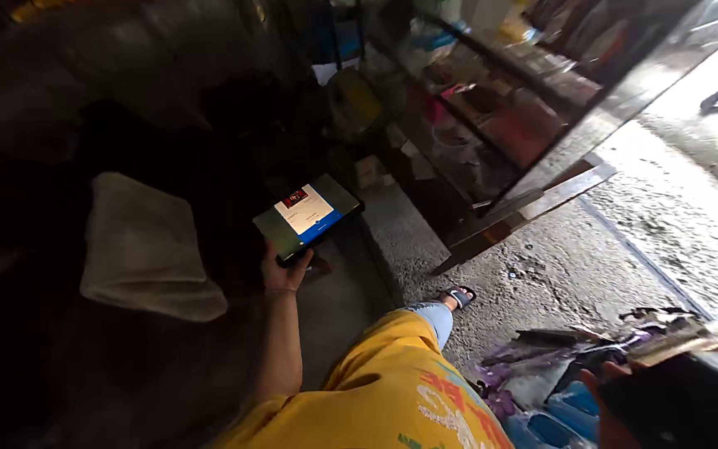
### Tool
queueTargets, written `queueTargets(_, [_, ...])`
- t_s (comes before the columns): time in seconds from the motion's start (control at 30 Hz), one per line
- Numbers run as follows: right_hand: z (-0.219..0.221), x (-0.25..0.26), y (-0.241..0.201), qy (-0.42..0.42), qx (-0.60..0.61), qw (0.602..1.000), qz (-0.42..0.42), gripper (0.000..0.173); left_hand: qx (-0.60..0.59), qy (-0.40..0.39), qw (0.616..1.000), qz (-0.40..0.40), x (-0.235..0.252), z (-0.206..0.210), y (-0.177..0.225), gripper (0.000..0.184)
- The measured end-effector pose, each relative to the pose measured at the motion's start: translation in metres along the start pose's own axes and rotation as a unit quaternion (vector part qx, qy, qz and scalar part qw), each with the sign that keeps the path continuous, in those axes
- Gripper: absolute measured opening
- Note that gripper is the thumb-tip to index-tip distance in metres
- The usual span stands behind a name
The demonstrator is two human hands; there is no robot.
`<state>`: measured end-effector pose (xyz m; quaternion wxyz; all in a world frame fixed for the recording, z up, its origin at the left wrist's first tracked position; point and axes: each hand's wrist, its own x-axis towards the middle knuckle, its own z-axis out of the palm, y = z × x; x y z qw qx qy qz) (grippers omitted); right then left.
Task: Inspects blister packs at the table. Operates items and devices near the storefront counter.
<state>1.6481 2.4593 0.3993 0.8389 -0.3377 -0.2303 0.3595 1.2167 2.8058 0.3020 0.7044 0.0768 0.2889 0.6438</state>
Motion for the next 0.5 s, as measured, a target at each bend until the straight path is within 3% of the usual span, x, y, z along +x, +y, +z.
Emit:
queueTargets(0.1, [0.013, 0.006, 0.008, -0.004, -0.013, 1.000, 0.025, 0.110, -0.006, 0.171, 0.985, 0.019, 0.015, -0.054, -0.021, 0.049])
queueTargets(0.17, [0.016, 0.003, 0.014, -0.013, -0.031, 0.999, 0.036, 0.107, -0.008, 0.221, 0.975, 0.036, 0.035, -0.091, -0.034, 0.045])
queueTargets(0.4, [-0.005, -0.032, 0.019, 0.053, -0.069, 0.996, 0.031, 0.099, 0.107, 0.268, 0.956, 0.054, 0.105, -0.235, -0.039, 0.043])
queueTargets(0.5, [0.000, -0.048, 0.015, 0.144, -0.122, 0.982, 0.025, 0.092, 0.224, 0.191, 0.953, 0.065, 0.099, -0.270, -0.041, 0.042])
